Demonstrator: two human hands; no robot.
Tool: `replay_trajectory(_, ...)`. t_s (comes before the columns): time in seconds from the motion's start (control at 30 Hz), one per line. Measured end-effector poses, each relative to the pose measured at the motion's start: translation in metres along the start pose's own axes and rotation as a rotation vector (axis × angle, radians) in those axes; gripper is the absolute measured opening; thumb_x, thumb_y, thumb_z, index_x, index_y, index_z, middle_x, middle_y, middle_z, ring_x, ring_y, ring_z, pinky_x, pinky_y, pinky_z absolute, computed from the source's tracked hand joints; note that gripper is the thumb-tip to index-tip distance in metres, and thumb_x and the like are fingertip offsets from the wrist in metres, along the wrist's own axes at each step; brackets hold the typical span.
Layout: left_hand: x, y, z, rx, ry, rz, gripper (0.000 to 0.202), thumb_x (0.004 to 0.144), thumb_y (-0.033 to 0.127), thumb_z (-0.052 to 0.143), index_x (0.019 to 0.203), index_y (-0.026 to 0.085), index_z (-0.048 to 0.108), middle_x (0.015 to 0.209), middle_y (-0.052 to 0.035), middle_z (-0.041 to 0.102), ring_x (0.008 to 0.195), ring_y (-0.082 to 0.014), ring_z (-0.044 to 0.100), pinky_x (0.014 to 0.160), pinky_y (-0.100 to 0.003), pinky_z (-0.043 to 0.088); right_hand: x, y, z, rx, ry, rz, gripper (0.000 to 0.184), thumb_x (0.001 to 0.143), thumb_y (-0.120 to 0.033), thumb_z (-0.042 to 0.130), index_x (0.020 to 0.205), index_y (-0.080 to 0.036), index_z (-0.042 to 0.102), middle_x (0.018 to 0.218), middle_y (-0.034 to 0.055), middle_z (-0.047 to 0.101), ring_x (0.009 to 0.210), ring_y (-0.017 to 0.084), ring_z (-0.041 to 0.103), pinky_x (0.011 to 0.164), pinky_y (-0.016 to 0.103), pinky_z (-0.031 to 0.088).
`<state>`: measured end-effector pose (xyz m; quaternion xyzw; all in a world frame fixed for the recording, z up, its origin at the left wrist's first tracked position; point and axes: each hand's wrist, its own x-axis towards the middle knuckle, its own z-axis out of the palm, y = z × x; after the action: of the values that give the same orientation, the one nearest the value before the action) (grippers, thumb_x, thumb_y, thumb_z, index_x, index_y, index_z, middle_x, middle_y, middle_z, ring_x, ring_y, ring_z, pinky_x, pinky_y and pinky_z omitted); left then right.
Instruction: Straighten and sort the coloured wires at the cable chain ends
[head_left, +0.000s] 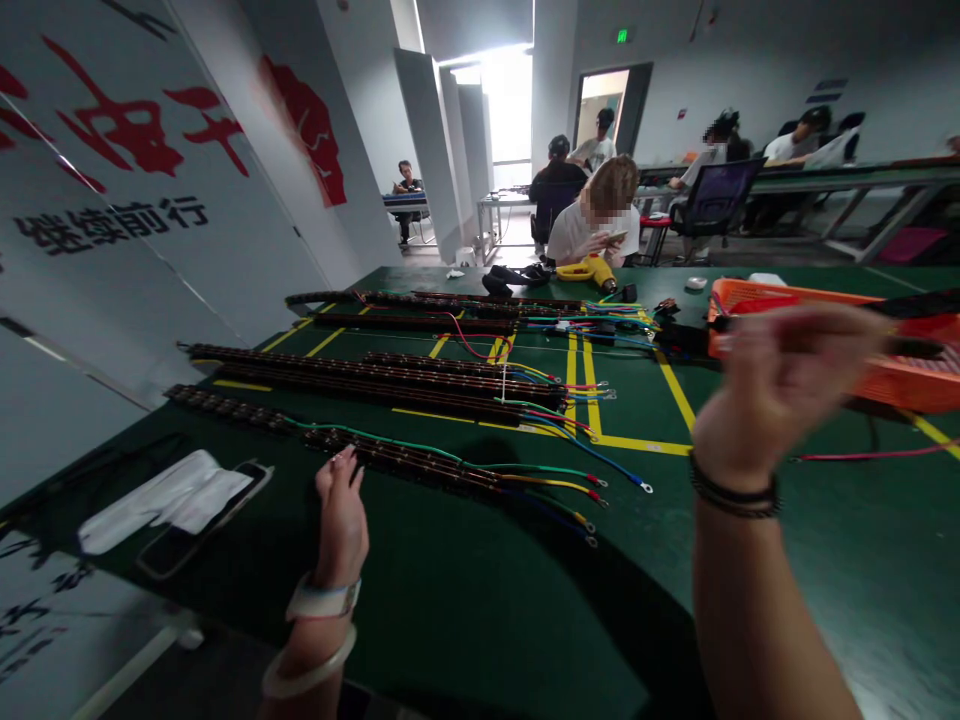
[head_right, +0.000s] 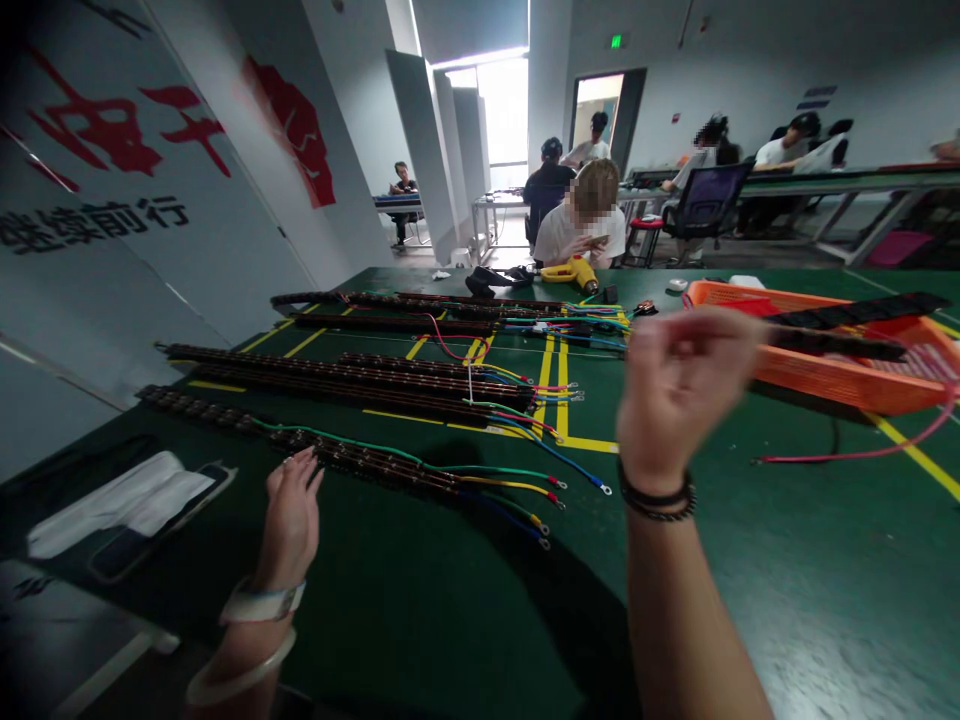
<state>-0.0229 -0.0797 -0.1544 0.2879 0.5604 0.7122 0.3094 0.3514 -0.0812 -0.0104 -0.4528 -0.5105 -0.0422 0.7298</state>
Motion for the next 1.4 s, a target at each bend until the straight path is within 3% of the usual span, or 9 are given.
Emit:
replay_trajectory(0.03, 0.008, -0.006, -0.004, 0.068, 0.072, -0.022, 0.026, 0.086, 0.039, 0.046, 0.104, 0.020, 0.047, 0.127, -0.0062, 0.049, 0.124, -0.0178, 0.040, 0.107, -0.037, 0.026, -0.009, 0.002, 0.018, -0.062, -0.167, -0.046, 0.025, 0.089, -0.039, 0.049, 0.106, -0.022, 0.053, 0.100, 0.0068, 0.053, 0.090, 0.015, 0.052, 0.078, 0.030, 0.042)
replay_trajectory(0.1, 0.021, -0.016, -0.009, 0.170, 0.142, -0.045, 0.030, 0.086, 0.037, 0.047, 0.111, 0.021, 0.043, 0.131, -0.0057, 0.044, 0.127, -0.0172, 0.035, 0.109, -0.035, 0.022, -0.038, 0.008, 0.053, -0.168, -0.721, -0.091, 0.027, 0.087, -0.040, 0.054, 0.103, -0.019, 0.055, 0.092, 0.0054, 0.057, 0.083, 0.014, 0.054, 0.075, 0.029, 0.043)
replay_trajectory(0.17, 0.027, -0.021, -0.010, 0.222, 0.120, -0.062, 0.036, 0.087, 0.038, 0.046, 0.117, 0.020, 0.040, 0.134, -0.0082, 0.040, 0.128, -0.0184, 0.034, 0.110, -0.034, 0.021, -0.075, 0.015, 0.080, -0.299, -1.186, -0.176, 0.039, 0.079, -0.047, 0.062, 0.103, -0.017, 0.059, 0.096, 0.0073, 0.061, 0.089, 0.018, 0.056, 0.080, 0.031, 0.042)
replay_trajectory(0.27, 0.027, -0.020, -0.005, 0.269, 0.057, -0.081, 0.045, 0.087, 0.040, 0.046, 0.126, 0.019, 0.035, 0.138, -0.0117, 0.035, 0.130, -0.0207, 0.031, 0.110, -0.035, 0.019, -0.122, 0.022, 0.103, -0.391, -1.504, -0.250, 0.052, 0.075, -0.060, 0.059, 0.103, -0.017, 0.062, 0.096, 0.0093, 0.063, 0.094, 0.022, 0.058, 0.087, 0.035, 0.039)
replay_trajectory(0.37, 0.025, -0.015, 0.002, 0.294, 0.045, -0.087, 0.049, 0.085, 0.037, 0.050, 0.128, 0.019, 0.035, 0.138, -0.0120, 0.036, 0.129, -0.0214, 0.034, 0.110, -0.037, 0.021, -0.143, 0.021, 0.108, -0.480, -1.523, -0.266, 0.055, 0.073, -0.063, 0.058, 0.096, -0.014, 0.063, 0.094, 0.0111, 0.063, 0.091, 0.024, 0.059, 0.081, 0.034, 0.042)
replay_trajectory(0.53, 0.031, -0.015, 0.010, 0.264, 0.078, -0.088, 0.047, 0.079, 0.022, 0.057, 0.123, 0.019, 0.041, 0.121, -0.0101, 0.050, 0.116, -0.0197, 0.047, 0.106, -0.038, 0.028, -0.146, 0.008, 0.106, -0.577, -1.496, -0.251, 0.042, 0.076, -0.051, 0.061, 0.095, -0.014, 0.062, 0.092, 0.0102, 0.064, 0.086, 0.023, 0.061, 0.072, 0.032, 0.045)
replay_trajectory(0.73, 0.039, -0.014, 0.010, 0.286, 0.062, -0.087, 0.053, 0.075, 0.022, 0.059, 0.125, 0.020, 0.041, 0.124, -0.0096, 0.048, 0.119, -0.0210, 0.045, 0.105, -0.038, 0.030, -0.153, 0.006, 0.110, -0.630, -1.472, -0.284, 0.038, 0.074, -0.038, 0.066, 0.099, -0.010, 0.061, 0.095, 0.0138, 0.064, 0.088, 0.024, 0.060, 0.074, 0.032, 0.045)
replay_trajectory(1.1, 0.047, -0.009, 0.043, 0.264, -0.063, -0.110, 0.051, 0.076, 0.022, 0.056, 0.125, 0.020, 0.044, 0.131, -0.0099, 0.045, 0.125, -0.0231, 0.039, 0.107, -0.039, 0.024, -0.138, 0.037, 0.111, -0.675, -1.311, -0.174, 0.033, 0.075, -0.038, 0.065, 0.093, -0.011, 0.062, 0.093, 0.0121, 0.064, 0.088, 0.023, 0.059, 0.078, 0.031, 0.045)
replay_trajectory(1.4, 0.060, -0.018, 0.062, 0.253, -0.079, -0.020, 0.044, 0.072, 0.021, 0.058, 0.115, 0.017, 0.050, 0.114, -0.0091, 0.053, 0.113, -0.0225, 0.048, 0.101, -0.037, 0.032, -0.138, 0.056, 0.113, -0.665, -1.213, -0.115, 0.033, 0.075, -0.037, 0.065, 0.094, -0.011, 0.059, 0.098, 0.0126, 0.061, 0.092, 0.023, 0.057, 0.082, 0.031, 0.043)
